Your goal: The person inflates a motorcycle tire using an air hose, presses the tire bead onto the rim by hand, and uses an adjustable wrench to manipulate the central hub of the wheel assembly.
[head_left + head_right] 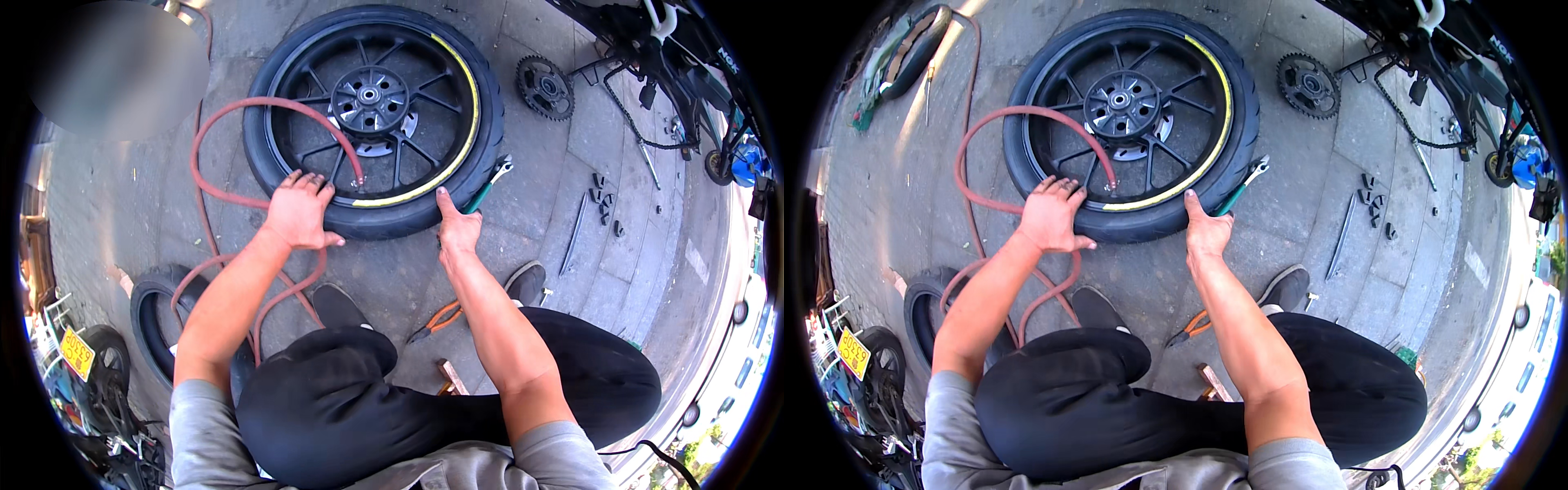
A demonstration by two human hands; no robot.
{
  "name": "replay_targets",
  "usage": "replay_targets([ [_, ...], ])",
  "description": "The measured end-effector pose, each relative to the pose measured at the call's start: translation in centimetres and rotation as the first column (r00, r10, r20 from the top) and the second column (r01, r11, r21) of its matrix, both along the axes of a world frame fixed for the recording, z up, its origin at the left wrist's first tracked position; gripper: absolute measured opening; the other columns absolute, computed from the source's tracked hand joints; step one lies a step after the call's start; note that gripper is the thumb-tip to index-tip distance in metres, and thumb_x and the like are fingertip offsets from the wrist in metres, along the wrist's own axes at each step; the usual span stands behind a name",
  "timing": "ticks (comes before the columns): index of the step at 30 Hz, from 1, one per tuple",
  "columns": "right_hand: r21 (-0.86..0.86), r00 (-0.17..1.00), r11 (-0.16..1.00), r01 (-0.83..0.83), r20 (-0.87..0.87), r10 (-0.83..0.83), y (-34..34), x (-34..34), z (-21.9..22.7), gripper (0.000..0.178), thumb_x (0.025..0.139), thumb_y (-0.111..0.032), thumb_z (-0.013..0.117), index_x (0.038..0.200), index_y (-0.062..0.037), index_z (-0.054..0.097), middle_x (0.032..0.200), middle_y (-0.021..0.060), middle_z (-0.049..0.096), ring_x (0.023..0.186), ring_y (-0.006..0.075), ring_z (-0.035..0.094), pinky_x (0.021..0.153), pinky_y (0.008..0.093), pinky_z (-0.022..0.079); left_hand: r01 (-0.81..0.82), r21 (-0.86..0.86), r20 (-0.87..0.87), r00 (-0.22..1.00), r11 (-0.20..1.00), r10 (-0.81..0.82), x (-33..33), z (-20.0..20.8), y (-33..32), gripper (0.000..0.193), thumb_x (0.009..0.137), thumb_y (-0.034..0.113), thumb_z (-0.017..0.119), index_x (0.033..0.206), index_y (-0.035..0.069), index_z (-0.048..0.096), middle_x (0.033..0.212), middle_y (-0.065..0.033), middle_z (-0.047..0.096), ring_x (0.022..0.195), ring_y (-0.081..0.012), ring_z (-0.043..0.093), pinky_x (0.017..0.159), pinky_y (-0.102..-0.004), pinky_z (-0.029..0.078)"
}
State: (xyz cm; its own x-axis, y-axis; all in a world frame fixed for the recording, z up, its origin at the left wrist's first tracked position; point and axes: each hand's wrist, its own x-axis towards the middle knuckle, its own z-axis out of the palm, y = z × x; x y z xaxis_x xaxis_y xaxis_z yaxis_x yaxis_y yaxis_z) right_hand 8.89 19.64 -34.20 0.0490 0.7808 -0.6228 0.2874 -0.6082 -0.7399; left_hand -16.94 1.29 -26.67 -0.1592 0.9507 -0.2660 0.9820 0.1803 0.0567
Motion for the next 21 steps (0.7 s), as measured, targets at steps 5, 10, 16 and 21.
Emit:
replay_targets([
  [5,0.164,0.985,0.977,-0.137,0.128,0.117,5.9,1.1,-0.3,0.084,0.085,-0.039,0.098,0.136,0.0162,0.062,0.131,0.0318,0.076,0.119,0.0389,0.077,0.109,0.0436,0.058,-0.036,0.032,-0.018,0.999,0.999,0.037,5.6,0.3,2.4,0.100,0.062,0.082,0.087,0.121,0.002,0.077,0.123,-0.0251,0.080,0.118,-0.0363,0.077,0.103,-0.0512,0.050],
  [10,-0.020,0.855,0.908,-0.418,0.330,0.400,17.8,7.0,3.5,0.067,0.103,-0.053,0.079,0.123,0.0104,0.069,0.101,0.0215,0.077,0.072,0.0302,0.074,0.069,0.0457,0.061,-0.185,-0.112,0.166,0.965,0.976,0.202,13.5,0.2,10.2,0.081,0.087,0.085,0.069,0.100,0.006,0.079,0.084,-0.0164,0.079,0.081,-0.0359,0.079,0.093,-0.0518,0.054],
  [16,-0.028,0.992,0.993,-0.113,-0.055,0.111,19.4,22.9,18.0,0.036,0.115,-0.039,0.065,0.113,-0.0028,0.066,0.083,0.0000,0.055,0.058,0.0065,0.045,0.047,0.0253,0.034,-0.179,-0.147,0.345,0.912,0.973,0.220,8.5,0.8,3.1,0.096,0.081,0.074,0.084,0.149,0.008,0.069,0.150,-0.0214,0.066,0.147,-0.0448,0.056,0.125,-0.0558,0.043],
  [21,0.449,0.847,0.747,0.490,-0.448,-0.286,23.2,31.8,18.8,0.037,0.119,-0.039,0.053,0.109,-0.0040,0.058,0.076,0.0008,0.047,0.060,0.0108,0.042,0.051,0.0311,0.037,-0.138,-0.012,0.300,0.944,0.990,0.136,4.6,-0.8,-3.1,0.112,0.080,0.078,0.082,0.165,0.011,0.055,0.176,-0.0203,0.045,0.169,-0.0445,0.027,0.140,-0.0566,0.018],
])
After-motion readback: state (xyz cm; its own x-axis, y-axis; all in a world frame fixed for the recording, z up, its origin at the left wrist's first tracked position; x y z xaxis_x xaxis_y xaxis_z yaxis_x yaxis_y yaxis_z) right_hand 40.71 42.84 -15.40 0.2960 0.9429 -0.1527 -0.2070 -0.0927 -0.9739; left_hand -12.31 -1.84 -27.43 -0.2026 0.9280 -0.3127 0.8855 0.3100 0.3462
